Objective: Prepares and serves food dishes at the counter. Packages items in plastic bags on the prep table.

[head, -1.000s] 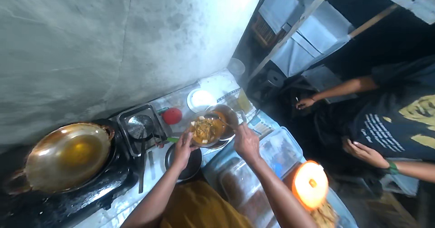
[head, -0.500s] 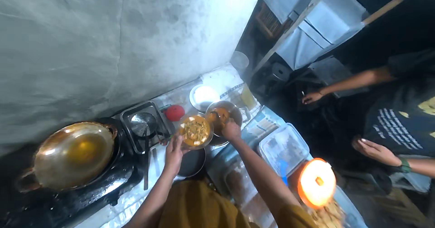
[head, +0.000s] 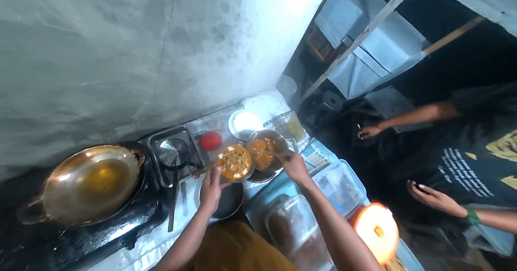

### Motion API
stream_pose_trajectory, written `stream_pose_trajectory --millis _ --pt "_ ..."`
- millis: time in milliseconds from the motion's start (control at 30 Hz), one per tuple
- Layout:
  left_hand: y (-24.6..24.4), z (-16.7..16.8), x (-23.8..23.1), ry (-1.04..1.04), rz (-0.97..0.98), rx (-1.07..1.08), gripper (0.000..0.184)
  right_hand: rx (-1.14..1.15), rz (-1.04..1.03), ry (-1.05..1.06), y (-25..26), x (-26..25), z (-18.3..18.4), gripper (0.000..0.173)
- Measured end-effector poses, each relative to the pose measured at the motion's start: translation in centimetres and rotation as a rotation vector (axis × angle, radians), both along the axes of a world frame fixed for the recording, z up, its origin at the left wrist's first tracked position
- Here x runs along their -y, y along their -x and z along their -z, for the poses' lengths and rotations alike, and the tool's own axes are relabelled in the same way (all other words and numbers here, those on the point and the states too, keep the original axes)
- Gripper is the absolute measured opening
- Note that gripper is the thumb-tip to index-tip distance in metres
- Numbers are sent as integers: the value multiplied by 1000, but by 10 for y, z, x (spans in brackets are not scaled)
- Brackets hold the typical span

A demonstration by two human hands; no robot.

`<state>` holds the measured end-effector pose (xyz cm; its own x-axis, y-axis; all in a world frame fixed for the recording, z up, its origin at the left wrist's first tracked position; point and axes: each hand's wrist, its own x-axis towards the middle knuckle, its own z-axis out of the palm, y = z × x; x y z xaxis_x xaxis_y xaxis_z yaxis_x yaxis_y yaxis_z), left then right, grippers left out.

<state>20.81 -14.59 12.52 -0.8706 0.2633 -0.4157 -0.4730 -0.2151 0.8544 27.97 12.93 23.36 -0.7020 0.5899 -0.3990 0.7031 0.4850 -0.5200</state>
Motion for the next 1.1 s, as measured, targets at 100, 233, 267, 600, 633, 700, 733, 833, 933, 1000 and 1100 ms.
stream_pose_trajectory --millis 100,233,267,600,633,700,733,833,933,1000,1100 --pt "-1 -3 -12 -16 31 3 47 -50 -60 -36 -9 6 -35 23" --pt "0 -7 -28 -42 47 14 47 -85 -142 -145 -20 22 -57 24" --pt "0 -9 -32 -49 52 14 46 -92 -171 -199 -23 27 -59 25" --pt "11 -46 -44 -90 141 -11 46 -580 -313 -926 -55 52 -19 23" --pt "13 -49 -43 -98 150 -8 46 -593 -295 -912 -56 54 -15 23" --pt "17 -53 -41 -107 169 -6 45 -620 -211 -845 -55 57 -15 23" --pt "19 -54 -39 -106 175 -6 45 -613 -154 -799 -54 58 -18 23" --pt "23 -55 -31 -91 182 -15 45 -533 40 -634 -47 47 -20 25" --pt "23 -53 -16 -57 161 -33 45 -166 79 -524 -28 24 -3 29" --pt "22 -49 -2 -38 157 -57 45 102 -25 -505 -11 11 21 32" --pt "18 -47 19 -1 140 -79 45 298 -239 -464 9 -5 55 37"
